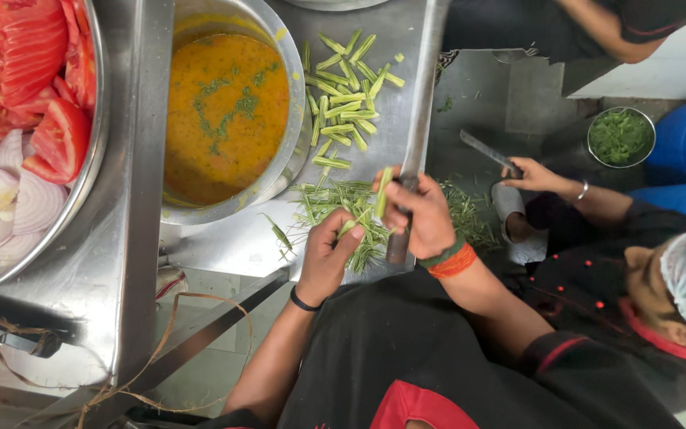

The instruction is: The person uses a knife to slice long green vegetables into small pieces on a stainless steel countertop. Sliced tomatoes, onions, and a bowl of yellow sauce are visible nearby. Another person works in the background.

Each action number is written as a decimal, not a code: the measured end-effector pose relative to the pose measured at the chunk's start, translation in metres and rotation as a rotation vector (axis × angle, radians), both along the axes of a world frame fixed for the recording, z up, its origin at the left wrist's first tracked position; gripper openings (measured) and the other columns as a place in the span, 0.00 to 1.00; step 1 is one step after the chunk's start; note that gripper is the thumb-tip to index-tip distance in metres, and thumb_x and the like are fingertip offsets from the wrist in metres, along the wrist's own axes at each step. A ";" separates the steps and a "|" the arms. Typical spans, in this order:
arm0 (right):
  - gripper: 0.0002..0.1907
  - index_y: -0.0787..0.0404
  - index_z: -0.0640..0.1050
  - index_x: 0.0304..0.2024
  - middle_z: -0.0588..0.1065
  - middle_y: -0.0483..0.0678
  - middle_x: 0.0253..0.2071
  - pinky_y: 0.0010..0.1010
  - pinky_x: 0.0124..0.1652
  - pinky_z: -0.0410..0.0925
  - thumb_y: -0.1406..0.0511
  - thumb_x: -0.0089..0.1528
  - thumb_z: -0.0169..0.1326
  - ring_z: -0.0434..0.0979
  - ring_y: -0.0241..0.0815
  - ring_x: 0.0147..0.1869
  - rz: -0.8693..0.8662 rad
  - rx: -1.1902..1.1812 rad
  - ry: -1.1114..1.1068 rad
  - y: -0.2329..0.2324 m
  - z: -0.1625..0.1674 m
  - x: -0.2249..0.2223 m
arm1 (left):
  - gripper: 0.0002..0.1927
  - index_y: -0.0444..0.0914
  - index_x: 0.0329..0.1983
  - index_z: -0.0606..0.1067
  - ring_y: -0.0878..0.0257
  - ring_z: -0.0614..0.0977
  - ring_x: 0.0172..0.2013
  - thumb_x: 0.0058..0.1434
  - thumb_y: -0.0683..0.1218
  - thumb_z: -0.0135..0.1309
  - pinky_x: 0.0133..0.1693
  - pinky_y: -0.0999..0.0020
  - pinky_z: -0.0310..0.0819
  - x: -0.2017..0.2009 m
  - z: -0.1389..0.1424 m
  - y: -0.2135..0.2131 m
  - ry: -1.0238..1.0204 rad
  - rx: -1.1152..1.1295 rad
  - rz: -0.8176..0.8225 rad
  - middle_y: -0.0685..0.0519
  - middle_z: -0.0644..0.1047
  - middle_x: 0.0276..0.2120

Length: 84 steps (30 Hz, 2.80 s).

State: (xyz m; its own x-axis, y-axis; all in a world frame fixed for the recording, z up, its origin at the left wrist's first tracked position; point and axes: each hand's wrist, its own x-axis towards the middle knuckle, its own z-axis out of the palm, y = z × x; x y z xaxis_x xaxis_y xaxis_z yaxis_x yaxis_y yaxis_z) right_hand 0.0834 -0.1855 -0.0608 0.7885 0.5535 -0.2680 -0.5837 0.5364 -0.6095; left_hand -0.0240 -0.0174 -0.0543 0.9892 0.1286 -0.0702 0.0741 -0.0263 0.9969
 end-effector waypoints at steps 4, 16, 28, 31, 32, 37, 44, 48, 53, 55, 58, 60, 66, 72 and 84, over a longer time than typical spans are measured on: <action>0.10 0.66 0.75 0.49 0.78 0.50 0.43 0.22 0.23 0.60 0.70 0.66 0.53 0.65 0.28 0.23 -0.026 0.023 0.118 -0.004 -0.002 0.011 | 0.17 0.38 0.29 0.65 0.71 0.63 0.28 0.73 0.45 0.54 0.30 0.72 0.56 -0.006 -0.012 0.006 -0.104 0.012 0.121 0.59 0.64 0.26; 0.10 0.66 0.77 0.48 0.76 0.46 0.30 0.22 0.21 0.62 0.70 0.65 0.59 0.68 0.28 0.22 0.088 -0.367 -0.204 0.014 0.003 -0.015 | 0.19 0.36 0.59 0.74 0.68 0.80 0.37 0.64 0.39 0.58 0.42 0.72 0.76 0.015 0.011 0.005 0.024 -0.101 0.099 0.54 0.80 0.39; 0.10 0.64 0.69 0.50 0.71 0.41 0.30 0.20 0.26 0.63 0.64 0.71 0.51 0.69 0.26 0.27 0.156 -0.487 -0.496 0.001 0.028 -0.020 | 0.11 0.35 0.46 0.68 0.60 0.84 0.44 0.65 0.33 0.56 0.48 0.67 0.81 0.010 0.016 0.009 -0.071 -0.375 0.223 0.45 0.80 0.47; 0.11 0.65 0.72 0.51 0.75 0.44 0.33 0.23 0.33 0.68 0.64 0.70 0.50 0.73 0.29 0.33 0.135 -0.553 -0.689 0.001 0.035 -0.023 | 0.10 0.34 0.44 0.70 0.62 0.84 0.45 0.65 0.33 0.58 0.47 0.69 0.80 0.008 0.011 0.003 -0.034 -0.321 0.161 0.45 0.81 0.48; 0.11 0.65 0.73 0.51 0.75 0.45 0.32 0.24 0.34 0.67 0.64 0.70 0.51 0.73 0.30 0.33 0.127 -0.651 -0.784 -0.001 0.038 -0.022 | 0.09 0.34 0.44 0.71 0.62 0.84 0.44 0.65 0.34 0.58 0.45 0.70 0.79 0.008 0.010 0.002 -0.007 -0.325 0.138 0.45 0.81 0.48; 0.11 0.66 0.73 0.45 0.73 0.50 0.29 0.28 0.33 0.66 0.64 0.68 0.54 0.72 0.35 0.30 0.116 -0.761 -0.935 -0.003 0.050 -0.016 | 0.12 0.32 0.51 0.74 0.62 0.85 0.42 0.65 0.35 0.59 0.44 0.71 0.79 0.006 0.017 0.003 0.068 -0.356 0.120 0.47 0.80 0.43; 0.15 0.65 0.73 0.34 0.73 0.49 0.24 0.29 0.26 0.64 0.61 0.63 0.62 0.74 0.37 0.23 0.048 -0.793 -1.042 -0.002 0.053 -0.015 | 0.18 0.29 0.58 0.75 0.63 0.84 0.42 0.65 0.34 0.56 0.44 0.72 0.79 0.004 0.031 0.004 0.153 -0.582 0.070 0.47 0.82 0.44; 0.15 0.66 0.73 0.33 0.70 0.51 0.24 0.32 0.25 0.61 0.61 0.62 0.63 0.70 0.43 0.22 0.025 -0.831 -1.163 -0.005 0.054 -0.014 | 0.16 0.29 0.56 0.76 0.63 0.84 0.40 0.64 0.34 0.57 0.40 0.73 0.77 0.002 0.034 0.003 0.175 -0.550 0.068 0.47 0.82 0.42; 0.16 0.66 0.73 0.32 0.69 0.52 0.25 0.34 0.25 0.62 0.61 0.63 0.63 0.71 0.48 0.23 -0.011 -0.818 -1.233 -0.005 0.053 -0.013 | 0.14 0.29 0.54 0.77 0.66 0.83 0.37 0.64 0.34 0.57 0.31 0.78 0.69 0.000 0.036 0.004 0.181 -0.527 0.057 0.48 0.83 0.40; 0.16 0.66 0.72 0.31 0.69 0.52 0.26 0.34 0.25 0.63 0.62 0.63 0.63 0.72 0.49 0.24 -0.013 -0.815 -1.240 -0.004 0.053 -0.012 | 0.13 0.29 0.52 0.78 0.67 0.83 0.35 0.65 0.35 0.57 0.26 0.80 0.62 0.000 0.037 0.005 0.191 -0.520 0.053 0.49 0.83 0.39; 0.15 0.66 0.72 0.30 0.71 0.52 0.26 0.34 0.25 0.64 0.63 0.63 0.62 0.73 0.50 0.24 -0.031 -0.808 -1.271 -0.003 0.055 -0.013 | 0.11 0.30 0.51 0.78 0.69 0.83 0.33 0.65 0.35 0.57 0.24 0.79 0.60 0.000 0.039 0.003 0.204 -0.531 0.069 0.49 0.83 0.38; 0.13 0.65 0.73 0.30 0.72 0.51 0.26 0.35 0.26 0.64 0.64 0.63 0.62 0.74 0.50 0.25 -0.063 -0.796 -1.349 0.000 0.057 -0.013 | 0.12 0.31 0.51 0.78 0.69 0.83 0.33 0.63 0.35 0.57 0.24 0.79 0.60 0.001 0.040 0.002 0.223 -0.539 0.110 0.49 0.84 0.38; 0.11 0.64 0.74 0.32 0.74 0.47 0.28 0.33 0.28 0.68 0.65 0.66 0.59 0.79 0.46 0.28 -0.067 -0.721 -1.296 0.003 0.065 -0.009 | 0.12 0.31 0.53 0.78 0.76 0.69 0.23 0.68 0.40 0.56 0.22 0.81 0.55 0.002 0.037 0.007 0.265 -0.583 0.036 0.52 0.82 0.34; 0.12 0.62 0.74 0.29 0.71 0.50 0.27 0.38 0.28 0.66 0.64 0.63 0.62 0.75 0.51 0.28 -0.058 -0.830 -1.496 -0.002 0.068 -0.014 | 0.15 0.34 0.55 0.76 0.70 0.79 0.30 0.66 0.41 0.57 0.23 0.79 0.58 0.007 0.027 0.011 0.297 -0.671 0.123 0.54 0.78 0.34; 0.18 0.66 0.72 0.33 0.70 0.52 0.20 0.34 0.24 0.64 0.61 0.57 0.65 0.72 0.45 0.21 0.114 -0.803 -1.082 0.001 0.064 -0.029 | 0.18 0.32 0.60 0.75 0.69 0.81 0.33 0.70 0.44 0.53 0.22 0.80 0.57 0.005 0.038 0.021 0.248 -0.658 0.175 0.50 0.81 0.38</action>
State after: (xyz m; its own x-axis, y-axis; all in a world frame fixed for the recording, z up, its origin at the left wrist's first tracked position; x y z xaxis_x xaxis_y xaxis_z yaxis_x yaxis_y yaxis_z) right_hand 0.0539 -0.1842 0.0029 0.7688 0.6148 0.1758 0.3681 -0.2006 -0.9079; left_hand -0.0187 0.0041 -0.0165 0.9028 0.1375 -0.4075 0.2485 0.6065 0.7552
